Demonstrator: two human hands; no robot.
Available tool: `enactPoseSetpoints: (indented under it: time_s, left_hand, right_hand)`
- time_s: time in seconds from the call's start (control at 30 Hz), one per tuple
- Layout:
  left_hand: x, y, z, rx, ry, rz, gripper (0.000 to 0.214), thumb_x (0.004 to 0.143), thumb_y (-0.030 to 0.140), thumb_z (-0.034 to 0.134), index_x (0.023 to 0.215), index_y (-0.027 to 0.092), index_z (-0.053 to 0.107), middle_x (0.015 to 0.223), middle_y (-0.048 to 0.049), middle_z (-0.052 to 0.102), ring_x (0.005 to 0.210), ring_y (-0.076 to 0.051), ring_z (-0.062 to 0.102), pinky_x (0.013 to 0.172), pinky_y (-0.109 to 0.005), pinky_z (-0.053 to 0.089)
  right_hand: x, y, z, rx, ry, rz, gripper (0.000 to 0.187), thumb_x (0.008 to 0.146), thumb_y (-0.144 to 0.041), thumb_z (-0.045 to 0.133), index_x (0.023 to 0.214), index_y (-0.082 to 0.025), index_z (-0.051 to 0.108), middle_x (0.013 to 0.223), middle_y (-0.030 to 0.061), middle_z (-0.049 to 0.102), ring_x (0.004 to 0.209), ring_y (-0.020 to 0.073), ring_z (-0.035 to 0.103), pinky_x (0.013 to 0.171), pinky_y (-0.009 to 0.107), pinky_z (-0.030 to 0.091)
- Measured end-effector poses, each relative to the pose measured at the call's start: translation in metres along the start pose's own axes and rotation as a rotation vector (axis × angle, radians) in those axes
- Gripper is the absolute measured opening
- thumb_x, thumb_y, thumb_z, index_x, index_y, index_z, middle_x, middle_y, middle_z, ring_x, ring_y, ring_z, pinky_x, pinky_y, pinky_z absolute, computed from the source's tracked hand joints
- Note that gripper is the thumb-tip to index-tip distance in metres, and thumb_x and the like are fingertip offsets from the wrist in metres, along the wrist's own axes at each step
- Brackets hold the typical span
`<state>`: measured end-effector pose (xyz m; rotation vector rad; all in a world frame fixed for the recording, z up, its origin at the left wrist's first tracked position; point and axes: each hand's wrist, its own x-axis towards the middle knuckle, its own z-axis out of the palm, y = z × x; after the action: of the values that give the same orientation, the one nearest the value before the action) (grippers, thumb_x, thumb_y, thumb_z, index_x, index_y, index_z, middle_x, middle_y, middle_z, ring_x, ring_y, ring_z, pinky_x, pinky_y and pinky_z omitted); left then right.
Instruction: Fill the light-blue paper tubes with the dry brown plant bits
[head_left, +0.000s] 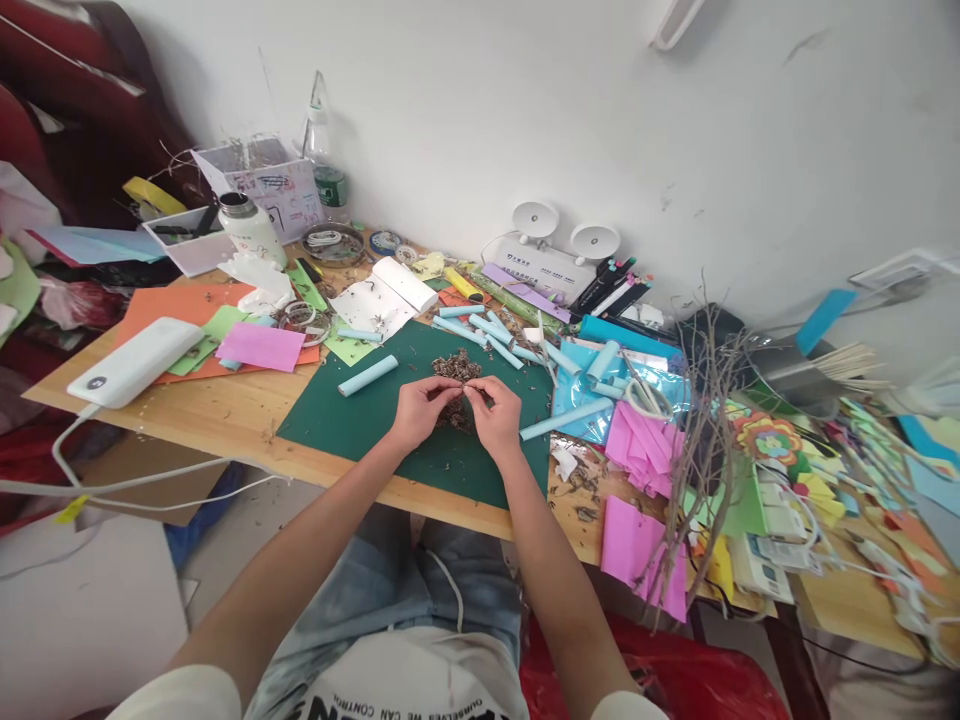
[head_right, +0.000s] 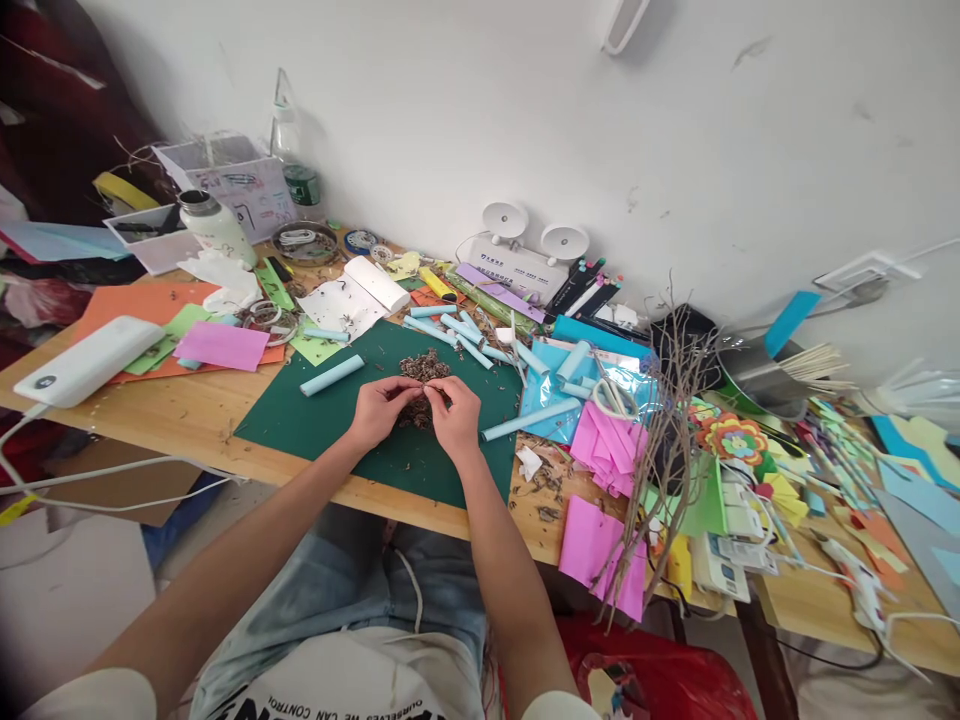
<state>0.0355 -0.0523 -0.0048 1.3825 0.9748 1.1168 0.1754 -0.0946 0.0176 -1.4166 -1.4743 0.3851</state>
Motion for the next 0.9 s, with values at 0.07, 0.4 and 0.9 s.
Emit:
enactPoseSetpoints:
  time_s: [0.07, 0.4, 0.9]
  left_hand:
    - [-0.001, 0.003, -0.001, 0.063, -0.002, 0.010, 0.025, 0.079, 0.040, 0.067, 0.082, 0.016, 0.074, 0.072, -0.0021, 0.070, 0.062, -0.014, 0.059, 0.059, -0.024, 0.048]
    - [-0.014, 0.018, -0.015, 0.419, -0.095, 0.214, 0.031, 0.095, 0.038, 0.047, 0.091, 0.017, 0.070, 0.081, -0.0047, 0.069, 0.073, -0.016, 0.059, 0.071, -0.027, 0.046]
    - [-0.008, 0.011, -0.014, 0.406, -0.123, 0.245, 0.029, 0.094, 0.034, 0.047, 0.092, 0.018, 0.070, 0.083, -0.0054, 0.070, 0.075, -0.017, 0.061, 0.072, -0.027, 0.047]
  right_hand:
    - [0.001, 0.002, -0.001, 0.110, 0.004, 0.065, 0.020, 0.087, -0.035, 0.060, 0.085, -0.020, 0.073, 0.082, 0.0045, 0.068, 0.073, 0.0162, 0.062, 0.066, 0.028, 0.049]
    - [0.002, -0.001, -0.005, 0.127, -0.160, -0.005, 0.023, 0.089, -0.027, 0.055, 0.097, -0.025, 0.076, 0.093, 0.0043, 0.072, 0.083, 0.0171, 0.066, 0.075, 0.030, 0.052]
    - [0.003, -0.003, -0.005, 0.078, -0.145, 0.059, 0.016, 0.086, -0.031, 0.059, 0.078, -0.020, 0.067, 0.082, 0.0036, 0.067, 0.072, 0.0158, 0.060, 0.068, 0.027, 0.048]
